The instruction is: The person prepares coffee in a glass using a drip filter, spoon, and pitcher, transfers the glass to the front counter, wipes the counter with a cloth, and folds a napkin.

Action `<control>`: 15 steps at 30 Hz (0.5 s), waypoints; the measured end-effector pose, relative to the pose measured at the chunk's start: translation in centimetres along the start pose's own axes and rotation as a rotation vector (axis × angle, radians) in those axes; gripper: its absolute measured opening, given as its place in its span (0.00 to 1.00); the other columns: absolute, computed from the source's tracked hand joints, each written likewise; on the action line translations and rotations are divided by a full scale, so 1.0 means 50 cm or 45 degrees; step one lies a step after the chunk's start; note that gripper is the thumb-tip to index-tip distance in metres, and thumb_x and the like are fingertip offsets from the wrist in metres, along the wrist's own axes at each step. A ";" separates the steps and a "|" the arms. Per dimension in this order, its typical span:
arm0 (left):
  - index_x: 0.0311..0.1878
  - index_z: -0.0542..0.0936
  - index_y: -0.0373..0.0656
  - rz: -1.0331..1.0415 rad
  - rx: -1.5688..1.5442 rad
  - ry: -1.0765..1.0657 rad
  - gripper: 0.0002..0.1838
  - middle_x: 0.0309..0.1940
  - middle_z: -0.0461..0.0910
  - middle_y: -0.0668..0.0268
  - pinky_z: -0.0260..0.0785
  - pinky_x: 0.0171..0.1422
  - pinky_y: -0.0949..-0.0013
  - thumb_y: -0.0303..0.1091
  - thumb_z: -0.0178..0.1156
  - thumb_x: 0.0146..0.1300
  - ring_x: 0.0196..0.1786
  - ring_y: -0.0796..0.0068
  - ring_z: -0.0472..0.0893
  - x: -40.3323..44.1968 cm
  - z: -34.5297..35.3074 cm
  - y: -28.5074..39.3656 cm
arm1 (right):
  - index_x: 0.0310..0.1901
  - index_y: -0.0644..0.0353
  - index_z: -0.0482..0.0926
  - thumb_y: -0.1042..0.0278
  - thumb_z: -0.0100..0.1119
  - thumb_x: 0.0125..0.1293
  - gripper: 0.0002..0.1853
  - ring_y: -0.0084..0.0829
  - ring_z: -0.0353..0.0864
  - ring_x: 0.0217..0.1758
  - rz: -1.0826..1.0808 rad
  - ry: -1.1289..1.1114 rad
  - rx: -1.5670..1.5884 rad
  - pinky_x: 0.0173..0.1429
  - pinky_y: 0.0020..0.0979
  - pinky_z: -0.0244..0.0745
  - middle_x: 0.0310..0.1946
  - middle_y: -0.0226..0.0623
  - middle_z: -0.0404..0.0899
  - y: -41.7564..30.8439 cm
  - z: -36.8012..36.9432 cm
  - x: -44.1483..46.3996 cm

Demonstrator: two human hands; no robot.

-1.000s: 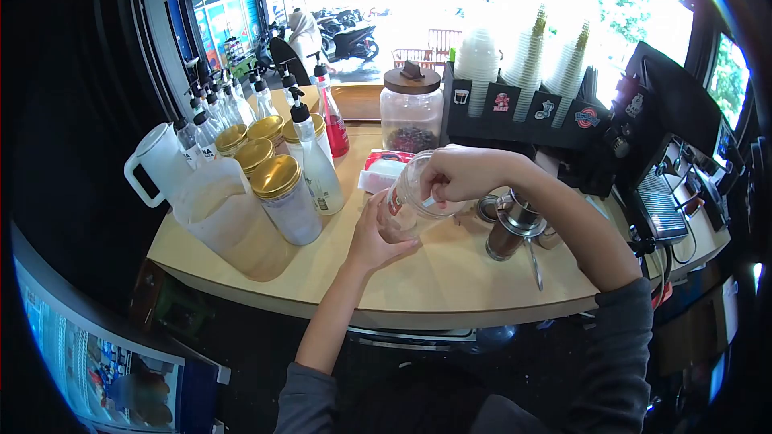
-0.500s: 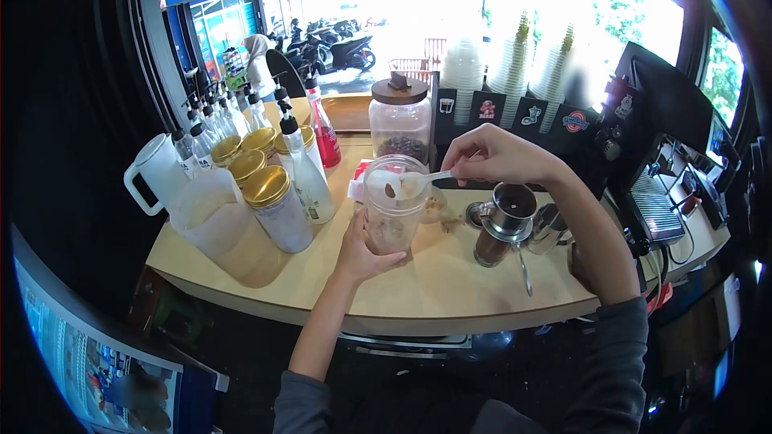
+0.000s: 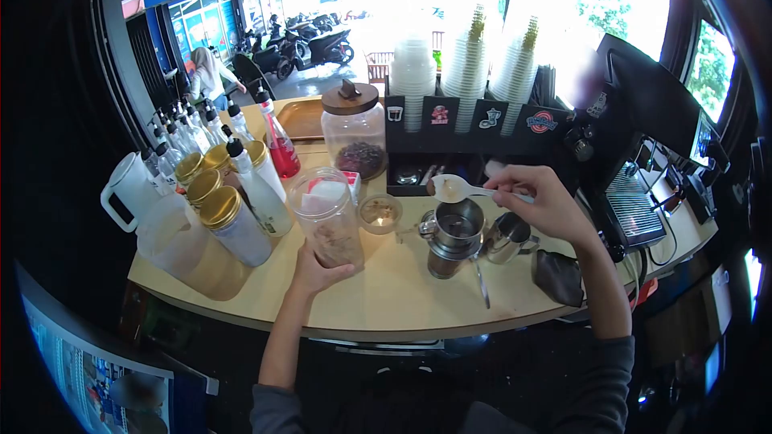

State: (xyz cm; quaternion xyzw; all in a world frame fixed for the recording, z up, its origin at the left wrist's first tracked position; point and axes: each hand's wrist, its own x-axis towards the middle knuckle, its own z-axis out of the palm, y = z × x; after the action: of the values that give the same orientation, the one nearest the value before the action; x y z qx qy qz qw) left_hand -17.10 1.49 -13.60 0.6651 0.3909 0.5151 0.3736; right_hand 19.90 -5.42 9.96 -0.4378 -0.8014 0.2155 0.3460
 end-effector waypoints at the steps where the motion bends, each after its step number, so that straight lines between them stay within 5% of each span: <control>1: 0.57 0.71 0.35 -0.015 0.021 -0.022 0.44 0.48 0.81 0.59 0.73 0.58 0.66 0.35 0.81 0.33 0.51 0.70 0.81 0.001 0.002 0.002 | 0.41 0.68 0.81 0.73 0.60 0.60 0.09 0.21 0.73 0.30 -0.007 0.086 -0.039 0.42 0.26 0.71 0.24 0.34 0.76 0.011 -0.003 -0.014; 6: 0.54 0.74 0.35 -0.064 0.087 -0.044 0.41 0.46 0.82 0.60 0.74 0.57 0.66 0.34 0.81 0.33 0.50 0.70 0.82 -0.001 0.009 0.024 | 0.44 0.67 0.81 0.76 0.61 0.61 0.10 0.20 0.78 0.38 0.142 0.133 -0.122 0.47 0.25 0.73 0.32 0.34 0.81 0.039 -0.014 -0.065; 9: 0.53 0.75 0.34 -0.036 0.041 -0.030 0.40 0.46 0.83 0.60 0.74 0.57 0.66 0.33 0.81 0.33 0.50 0.70 0.82 0.006 0.013 0.035 | 0.44 0.66 0.81 0.76 0.62 0.60 0.11 0.22 0.79 0.36 0.116 0.158 -0.204 0.42 0.25 0.73 0.32 0.36 0.81 0.055 -0.013 -0.076; 11: 0.53 0.75 0.33 -0.041 0.014 -0.018 0.39 0.46 0.83 0.59 0.74 0.57 0.66 0.32 0.80 0.33 0.50 0.70 0.82 0.006 0.017 0.035 | 0.44 0.66 0.80 0.77 0.63 0.59 0.11 0.35 0.81 0.32 -0.009 0.167 -0.247 0.38 0.30 0.75 0.30 0.41 0.81 0.070 -0.005 -0.081; 15: 0.51 0.76 0.33 -0.056 -0.056 0.023 0.37 0.45 0.83 0.60 0.74 0.56 0.66 0.31 0.80 0.33 0.49 0.70 0.82 0.006 0.020 0.047 | 0.44 0.66 0.80 0.78 0.61 0.61 0.10 0.32 0.83 0.33 0.055 0.191 -0.242 0.38 0.29 0.76 0.31 0.40 0.81 0.076 0.010 -0.086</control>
State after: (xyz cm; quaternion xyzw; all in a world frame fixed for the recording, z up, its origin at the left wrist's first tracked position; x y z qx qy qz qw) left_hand -15.74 0.72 -11.57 0.6432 0.3973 0.5212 0.3959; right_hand 23.25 -7.12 5.60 -0.5006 -0.7804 0.1127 0.3573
